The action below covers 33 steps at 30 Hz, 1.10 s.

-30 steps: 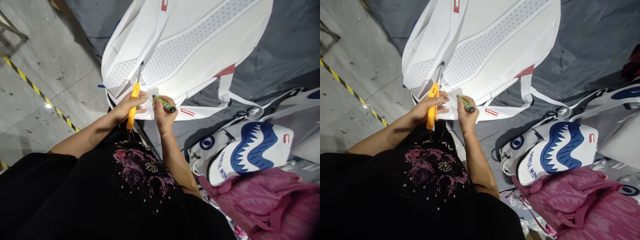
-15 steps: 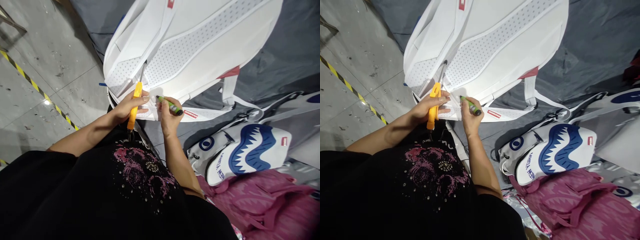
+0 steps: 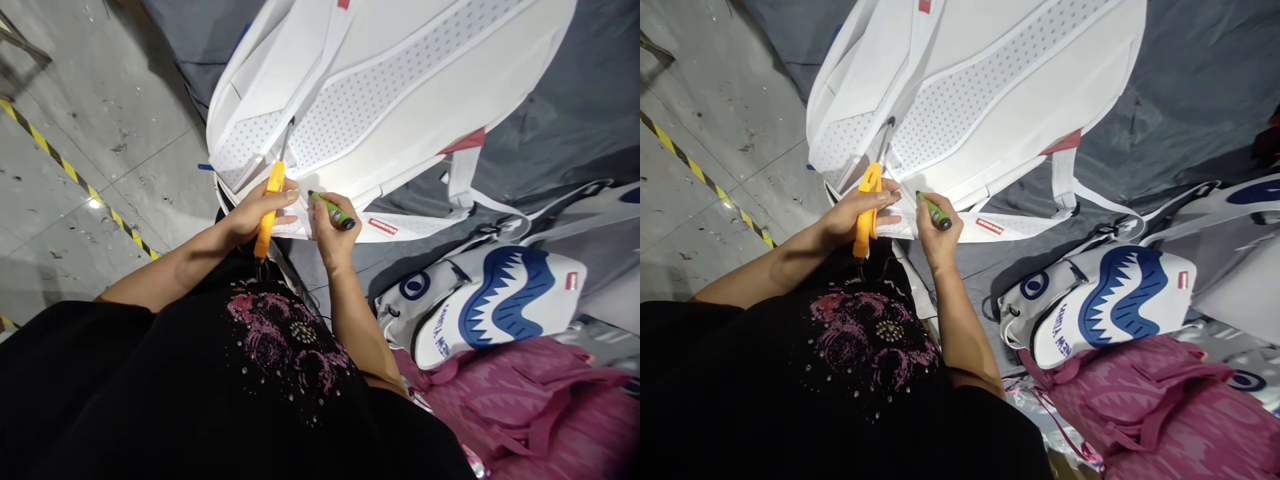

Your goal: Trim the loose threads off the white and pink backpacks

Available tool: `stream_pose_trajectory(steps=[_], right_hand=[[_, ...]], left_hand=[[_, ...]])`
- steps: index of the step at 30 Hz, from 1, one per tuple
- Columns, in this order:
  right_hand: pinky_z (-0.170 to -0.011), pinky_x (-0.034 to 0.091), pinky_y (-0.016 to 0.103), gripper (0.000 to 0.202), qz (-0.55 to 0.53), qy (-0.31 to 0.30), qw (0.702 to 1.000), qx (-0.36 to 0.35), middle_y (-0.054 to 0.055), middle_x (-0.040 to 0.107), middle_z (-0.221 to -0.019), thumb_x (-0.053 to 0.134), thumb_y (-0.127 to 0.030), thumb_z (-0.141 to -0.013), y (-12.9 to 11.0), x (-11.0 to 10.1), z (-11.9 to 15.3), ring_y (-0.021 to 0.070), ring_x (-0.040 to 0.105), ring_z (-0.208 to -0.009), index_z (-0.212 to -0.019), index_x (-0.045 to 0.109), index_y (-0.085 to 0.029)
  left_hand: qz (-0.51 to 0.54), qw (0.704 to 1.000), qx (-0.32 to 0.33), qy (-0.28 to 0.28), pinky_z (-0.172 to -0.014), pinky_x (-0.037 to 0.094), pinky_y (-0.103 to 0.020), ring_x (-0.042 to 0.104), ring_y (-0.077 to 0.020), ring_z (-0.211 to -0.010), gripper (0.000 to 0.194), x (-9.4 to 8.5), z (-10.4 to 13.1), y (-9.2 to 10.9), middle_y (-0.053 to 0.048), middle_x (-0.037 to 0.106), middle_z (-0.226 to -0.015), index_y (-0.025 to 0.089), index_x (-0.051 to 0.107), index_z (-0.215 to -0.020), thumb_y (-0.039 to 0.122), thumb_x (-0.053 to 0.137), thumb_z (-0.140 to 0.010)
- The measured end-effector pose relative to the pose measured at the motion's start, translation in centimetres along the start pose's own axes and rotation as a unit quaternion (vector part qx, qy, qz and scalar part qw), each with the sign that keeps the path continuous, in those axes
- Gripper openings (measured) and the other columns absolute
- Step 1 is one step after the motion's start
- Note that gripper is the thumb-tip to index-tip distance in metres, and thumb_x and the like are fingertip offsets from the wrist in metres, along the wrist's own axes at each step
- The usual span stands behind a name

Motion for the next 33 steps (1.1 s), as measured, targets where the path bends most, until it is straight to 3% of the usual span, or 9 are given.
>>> stream_pose_trajectory(steps=[5, 9, 25, 29, 33], right_hand=[[-0.087, 0.057, 0.036, 0.014, 0.013, -0.005, 1.0, -0.007, 0.001, 0.072, -0.094, 0.067, -0.035, -0.088, -0.4, -0.3, -0.3, 0.0173, 0.069, -0.089, -0.095, 0.069, -0.022], [-0.085, 0.058, 0.036, 0.012, 0.017, -0.048, 0.999, -0.002, 0.0, 0.071, -0.091, 0.067, -0.033, -0.087, -0.5, -0.4, -0.4, 0.0173, 0.069, -0.086, -0.094, 0.069, -0.023], [-0.088, 0.058, 0.039, 0.019, -0.017, -0.018, 0.999, 0.024, 0.001, 0.072, -0.094, 0.068, -0.04, -0.087, 0.0, -0.5, -0.5, 0.0174, 0.069, -0.09, -0.097, 0.068, -0.023], [-0.082, 0.059, 0.036, 0.022, -0.016, -0.057, 0.998, 0.038, 0.0, 0.072, -0.091, 0.069, -0.043, -0.086, 0.1, -0.4, -0.5, 0.0166, 0.068, -0.084, -0.095, 0.068, -0.023], [-0.083, 0.06, 0.037, 0.023, -0.018, -0.017, 0.999, 0.026, 0.0, 0.071, -0.093, 0.067, -0.044, -0.089, 0.4, -0.7, -0.5, 0.0161, 0.069, -0.086, -0.099, 0.067, -0.023]], left_hand=[[-0.001, 1.0, -0.003, 0.005, -0.111, 0.041, -0.055, 0.045, -0.0303, -0.135, 0.031, 0.0, 0.1, 0.1, -0.011, 0.057, -0.122, 0.016, 0.058, -0.109, 0.029, 0.07, -0.084], [0.005, 1.0, -0.005, 0.007, -0.111, 0.041, -0.054, 0.042, -0.0301, -0.138, 0.029, 0.0, 0.0, 0.0, -0.01, 0.056, -0.122, 0.017, 0.058, -0.109, 0.028, 0.07, -0.084], [0.001, 1.0, 0.001, 0.014, -0.11, 0.043, -0.053, 0.043, -0.0293, -0.137, 0.027, 0.1, 0.1, 0.1, -0.01, 0.056, -0.125, 0.017, 0.059, -0.108, 0.027, 0.068, -0.085], [0.001, 1.0, -0.005, 0.014, -0.111, 0.042, -0.052, 0.045, -0.0279, -0.136, 0.027, 0.0, 0.1, 0.0, -0.01, 0.057, -0.125, 0.017, 0.059, -0.109, 0.027, 0.068, -0.085], [0.0, 1.0, -0.006, 0.012, -0.111, 0.043, -0.051, 0.043, -0.0277, -0.137, 0.027, 0.1, 0.2, 0.1, -0.01, 0.056, -0.127, 0.017, 0.058, -0.11, 0.026, 0.067, -0.086]])
Point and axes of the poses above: each hand's wrist, its own z-axis away from the middle knuckle, its own x-axis out of the palm, y = z × x, the point moved 2 cm from there along -z, towards the middle knuckle
